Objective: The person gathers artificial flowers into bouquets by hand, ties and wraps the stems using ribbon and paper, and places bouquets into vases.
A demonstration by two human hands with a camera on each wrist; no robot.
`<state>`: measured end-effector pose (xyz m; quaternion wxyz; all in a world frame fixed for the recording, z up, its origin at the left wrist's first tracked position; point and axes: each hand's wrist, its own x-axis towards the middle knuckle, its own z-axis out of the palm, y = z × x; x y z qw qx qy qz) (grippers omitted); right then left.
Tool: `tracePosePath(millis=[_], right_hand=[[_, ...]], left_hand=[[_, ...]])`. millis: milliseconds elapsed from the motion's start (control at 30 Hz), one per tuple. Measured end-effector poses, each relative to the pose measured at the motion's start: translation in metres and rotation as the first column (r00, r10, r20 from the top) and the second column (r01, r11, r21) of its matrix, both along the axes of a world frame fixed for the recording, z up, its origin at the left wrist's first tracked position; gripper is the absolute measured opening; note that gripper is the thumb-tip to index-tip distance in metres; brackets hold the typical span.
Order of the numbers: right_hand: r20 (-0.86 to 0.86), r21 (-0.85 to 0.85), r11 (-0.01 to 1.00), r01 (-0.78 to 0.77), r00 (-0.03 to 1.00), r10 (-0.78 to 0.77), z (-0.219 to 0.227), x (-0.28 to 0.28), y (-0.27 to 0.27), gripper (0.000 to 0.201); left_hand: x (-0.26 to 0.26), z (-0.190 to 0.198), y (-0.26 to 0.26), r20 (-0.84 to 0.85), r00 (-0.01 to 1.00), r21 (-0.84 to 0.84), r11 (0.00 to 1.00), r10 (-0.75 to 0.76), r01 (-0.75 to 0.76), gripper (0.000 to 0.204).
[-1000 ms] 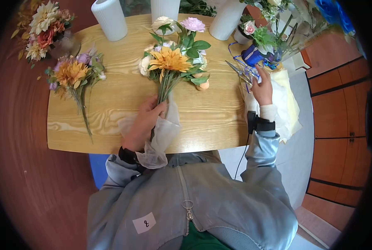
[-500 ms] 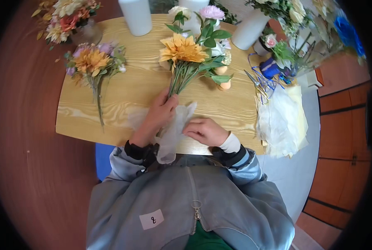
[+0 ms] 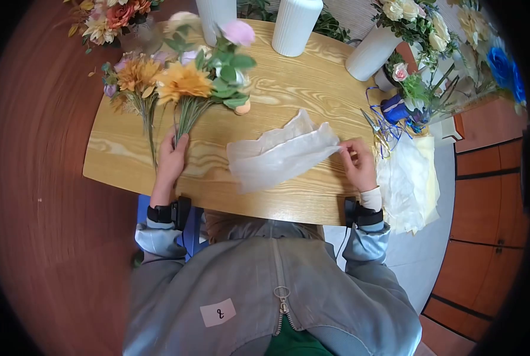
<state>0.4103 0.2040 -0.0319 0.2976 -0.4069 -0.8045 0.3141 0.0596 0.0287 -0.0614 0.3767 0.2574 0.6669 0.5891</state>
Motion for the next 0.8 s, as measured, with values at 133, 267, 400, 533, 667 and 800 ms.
tracePosePath(millis=[133,267,400,533,667,800], right_hand=[[-0.129,0.190,0.982,-0.017,0.991,0.042,0.012,0.017,0.007,0.005],[-0.475,-0.006,0.988,-0.157,0.869,0.136,0.008,0.026,0.009,0.010],[-0.539,-0.165,0.982,-0.090,0.842,-0.014,0.011,0.029,0.003,0.011],[-0.546,-0.092,0.985,-0.148,0.834,0.075,0.006,0.033,0.007,0.009],[-0.619,-0.087,0.985,-0.150,0.783,0.064,0.016,0.030,0.004,0.008],[-0.561,-0.066,0.990,-0.121,0.825,0.063,0.023,0.034,0.003,0.007]], left_hand=[[-0.004,-0.020,0.008,-0.319,0.939,0.023,0.991,0.132,-0.131,0.025],[0.005,-0.025,0.015,-0.417,0.860,0.138,0.956,0.292,-0.258,0.026],[0.009,-0.019,0.019,-0.448,0.831,0.109,0.943,0.329,-0.315,0.025],[-0.005,-0.018,0.024,-0.652,0.687,0.050,0.922,0.321,-0.383,0.027],[-0.007,-0.013,0.028,-0.631,0.731,0.011,0.945,0.260,-0.327,0.030],[0.037,0.029,0.035,-0.903,0.311,0.175,0.914,0.297,-0.365,0.041]])
